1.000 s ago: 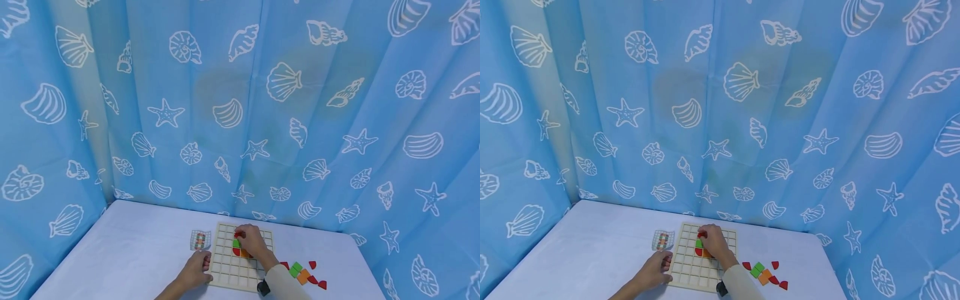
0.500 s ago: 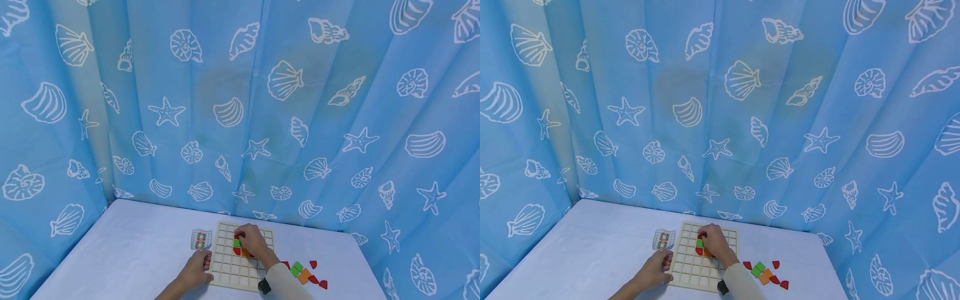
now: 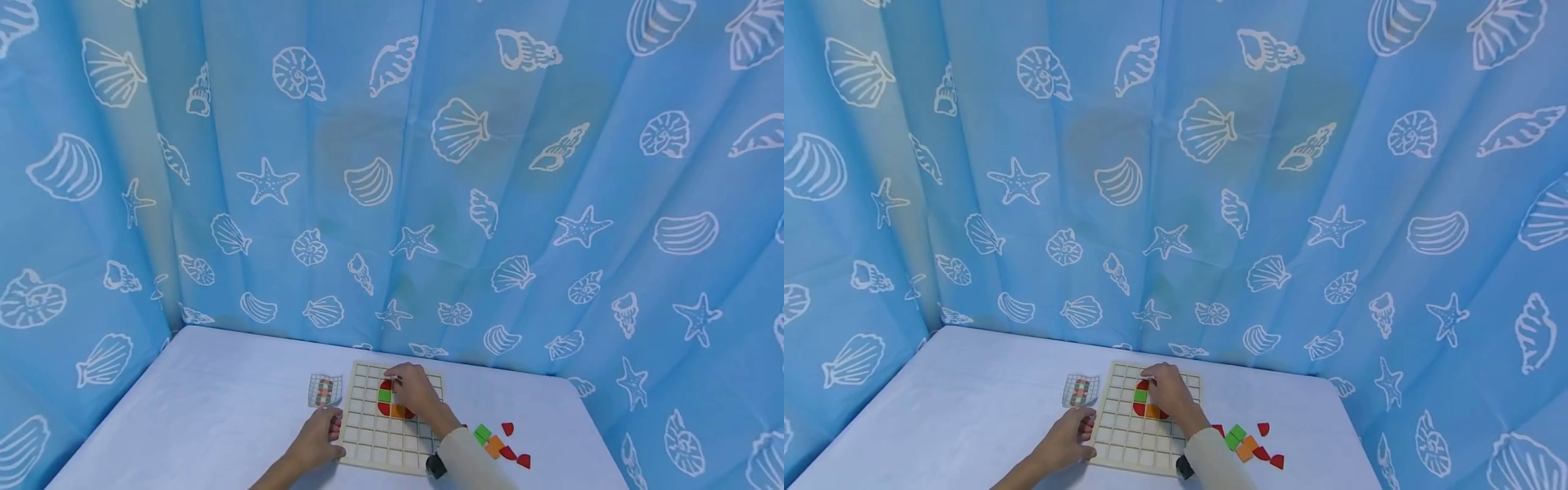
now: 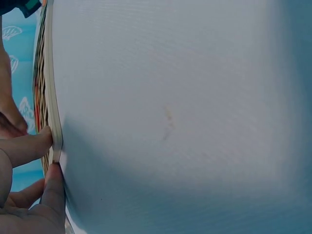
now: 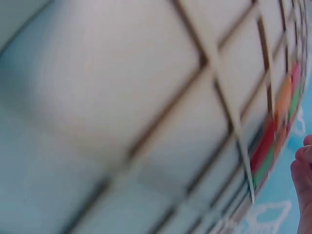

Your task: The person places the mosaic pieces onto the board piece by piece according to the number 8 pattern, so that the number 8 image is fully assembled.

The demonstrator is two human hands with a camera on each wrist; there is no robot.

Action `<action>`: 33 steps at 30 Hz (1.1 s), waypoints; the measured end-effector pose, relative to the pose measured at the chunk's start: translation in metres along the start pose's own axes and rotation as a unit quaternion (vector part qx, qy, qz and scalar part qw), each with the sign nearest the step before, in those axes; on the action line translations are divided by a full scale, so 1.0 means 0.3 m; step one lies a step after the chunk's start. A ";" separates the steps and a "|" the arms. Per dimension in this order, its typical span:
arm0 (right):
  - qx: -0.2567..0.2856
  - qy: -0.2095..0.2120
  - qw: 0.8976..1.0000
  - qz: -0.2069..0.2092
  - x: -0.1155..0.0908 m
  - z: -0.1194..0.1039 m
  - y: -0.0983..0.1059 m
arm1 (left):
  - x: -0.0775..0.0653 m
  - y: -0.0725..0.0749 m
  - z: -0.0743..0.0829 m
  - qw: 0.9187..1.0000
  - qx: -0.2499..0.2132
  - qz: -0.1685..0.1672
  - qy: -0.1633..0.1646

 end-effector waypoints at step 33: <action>-0.042 -0.159 0.986 0.017 -0.541 0.368 0.379 | 0.009 -0.002 -0.003 1.000 0.019 -0.005 0.018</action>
Point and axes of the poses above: each hand's wrist, its own x-axis towards the middle knuckle, its own y-axis out of the back of the hand, z = x × y, the point moved 8 cm from there along x, towards the middle knuckle, and after that the axes turned 10 degrees about x, right-handed, at the moved point
